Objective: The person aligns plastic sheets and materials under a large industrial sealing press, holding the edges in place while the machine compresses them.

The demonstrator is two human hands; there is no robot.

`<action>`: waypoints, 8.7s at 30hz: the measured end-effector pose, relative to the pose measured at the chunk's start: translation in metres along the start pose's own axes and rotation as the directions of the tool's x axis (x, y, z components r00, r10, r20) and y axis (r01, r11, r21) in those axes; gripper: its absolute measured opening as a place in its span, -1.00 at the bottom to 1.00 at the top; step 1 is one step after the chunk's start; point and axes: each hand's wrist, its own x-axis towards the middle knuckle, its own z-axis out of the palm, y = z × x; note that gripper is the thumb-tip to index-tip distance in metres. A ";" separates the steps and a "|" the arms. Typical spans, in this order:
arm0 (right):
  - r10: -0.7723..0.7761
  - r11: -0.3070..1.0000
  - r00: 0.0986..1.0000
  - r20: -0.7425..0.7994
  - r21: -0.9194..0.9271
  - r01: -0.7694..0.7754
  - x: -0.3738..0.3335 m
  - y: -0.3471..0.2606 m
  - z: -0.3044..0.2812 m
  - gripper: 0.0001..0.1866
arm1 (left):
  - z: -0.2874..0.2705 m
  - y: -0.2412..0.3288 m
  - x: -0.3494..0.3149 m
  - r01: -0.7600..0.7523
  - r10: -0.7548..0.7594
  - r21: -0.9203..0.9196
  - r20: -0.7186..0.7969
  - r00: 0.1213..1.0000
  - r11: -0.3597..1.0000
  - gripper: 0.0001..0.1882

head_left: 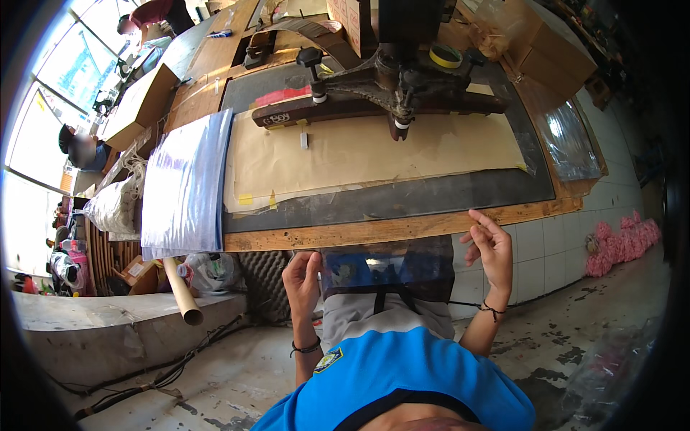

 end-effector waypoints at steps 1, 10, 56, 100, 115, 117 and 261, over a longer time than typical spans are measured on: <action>0.000 1.000 1.000 -0.014 0.006 0.000 -0.001 -0.001 0.001 -0.47 | -0.001 -0.001 0.000 0.002 -0.002 -0.002 0.001 1.000 1.000 -0.70; 0.012 1.000 0.999 -0.032 0.019 -0.011 -0.001 -0.003 0.004 -0.37 | 0.004 0.005 0.002 0.006 -0.006 -0.020 -0.007 1.000 1.000 -0.69; -0.013 0.998 0.999 -0.039 0.053 0.015 -0.004 0.001 0.008 -0.34 | 0.002 0.004 0.000 0.034 -0.034 -0.014 -0.019 0.999 0.999 -0.74; -0.471 0.318 0.731 0.494 -0.678 0.663 0.111 -0.030 0.012 -0.45 | 0.003 0.067 0.108 -0.657 0.336 0.657 0.565 0.754 0.370 -0.37; -0.477 0.306 0.714 0.513 -0.664 0.682 0.189 -0.028 0.018 -0.40 | 0.027 0.062 0.172 -0.703 0.413 0.680 0.590 0.694 0.210 -0.22; -0.449 0.278 0.716 0.534 -0.678 0.680 0.195 -0.030 0.022 -0.38 | 0.029 0.066 0.182 -0.694 0.335 0.691 0.617 0.712 0.202 -0.22; -0.459 0.737 0.888 0.022 -0.549 0.394 0.105 -0.024 0.005 -0.65 | 0.007 0.066 0.120 -0.475 0.392 0.772 0.317 0.864 0.423 -0.66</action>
